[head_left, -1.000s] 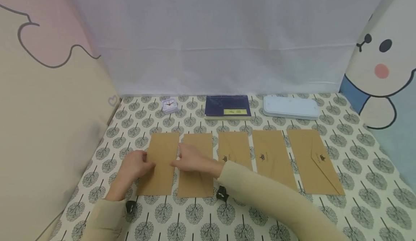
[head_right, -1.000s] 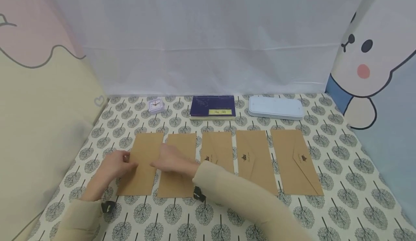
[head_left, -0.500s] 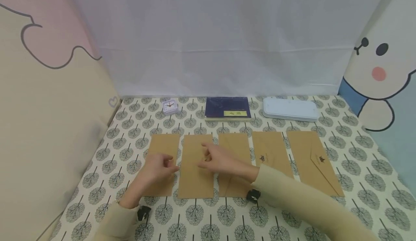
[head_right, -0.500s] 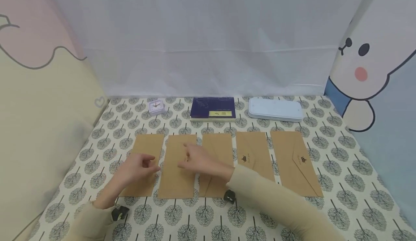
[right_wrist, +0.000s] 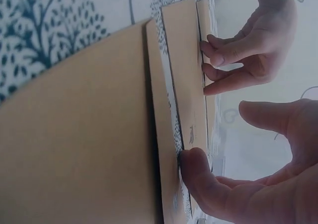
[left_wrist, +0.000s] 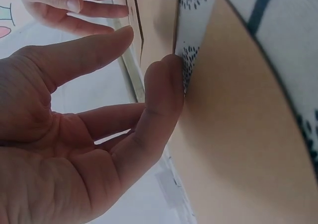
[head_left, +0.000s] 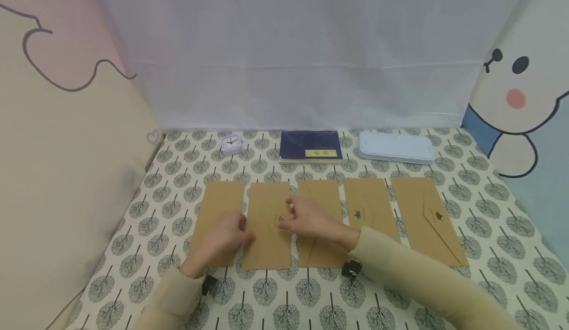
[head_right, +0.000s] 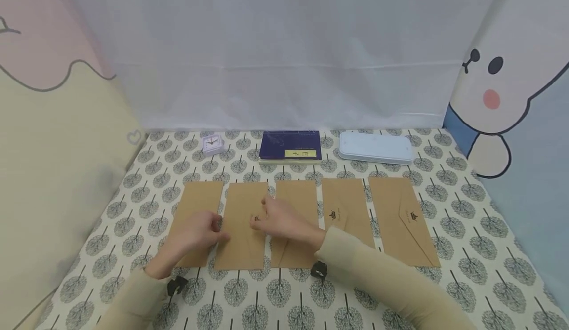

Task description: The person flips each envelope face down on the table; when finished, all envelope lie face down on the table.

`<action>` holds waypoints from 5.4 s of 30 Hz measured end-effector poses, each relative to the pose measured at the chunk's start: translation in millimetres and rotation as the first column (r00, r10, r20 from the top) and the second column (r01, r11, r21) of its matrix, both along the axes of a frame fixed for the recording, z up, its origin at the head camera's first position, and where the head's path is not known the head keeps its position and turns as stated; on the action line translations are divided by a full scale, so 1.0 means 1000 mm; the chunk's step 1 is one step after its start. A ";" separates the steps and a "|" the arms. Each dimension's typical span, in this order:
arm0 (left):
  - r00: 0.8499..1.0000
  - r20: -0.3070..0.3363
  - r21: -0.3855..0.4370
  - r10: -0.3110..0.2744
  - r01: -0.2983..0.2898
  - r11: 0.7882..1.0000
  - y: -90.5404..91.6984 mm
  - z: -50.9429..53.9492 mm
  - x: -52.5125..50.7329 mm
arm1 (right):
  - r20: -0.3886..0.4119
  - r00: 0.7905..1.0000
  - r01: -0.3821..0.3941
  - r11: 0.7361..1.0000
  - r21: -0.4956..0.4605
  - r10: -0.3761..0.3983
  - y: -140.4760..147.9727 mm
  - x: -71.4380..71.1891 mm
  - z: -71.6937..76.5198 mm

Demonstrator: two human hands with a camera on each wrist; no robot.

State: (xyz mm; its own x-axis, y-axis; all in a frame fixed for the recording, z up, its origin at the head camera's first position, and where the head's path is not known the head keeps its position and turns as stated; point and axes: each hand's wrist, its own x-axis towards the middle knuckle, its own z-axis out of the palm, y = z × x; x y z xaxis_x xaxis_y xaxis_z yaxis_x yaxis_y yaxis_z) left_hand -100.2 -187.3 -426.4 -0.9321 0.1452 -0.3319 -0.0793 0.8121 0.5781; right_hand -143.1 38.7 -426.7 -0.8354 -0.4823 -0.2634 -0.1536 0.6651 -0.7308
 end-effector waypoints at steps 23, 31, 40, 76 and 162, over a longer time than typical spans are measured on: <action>0.998 -0.049 -0.076 -0.040 0.036 0.996 0.012 -0.002 -0.006 | 0.231 0.963 0.177 0.973 -0.149 -0.139 0.000 -0.006 -0.001; 0.990 -0.117 -0.028 -0.078 0.076 0.997 0.011 -0.006 -0.009 | 0.224 0.969 0.166 0.944 -0.285 -0.103 0.006 -0.008 0.003; 0.979 -0.193 0.053 -0.072 0.083 0.995 0.013 -0.004 -0.009 | -0.034 0.997 -0.074 0.941 -0.331 0.066 0.007 -0.003 -0.007; 0.997 -0.039 0.668 0.070 -0.026 0.744 0.005 0.019 0.007 | -0.265 0.944 -0.195 0.980 0.025 0.195 -0.009 -0.009 -0.018; 0.972 -0.065 0.118 -0.228 0.234 0.965 0.099 -0.016 -0.012 | -0.004 0.982 0.186 0.978 0.095 -0.187 0.106 -0.003 0.003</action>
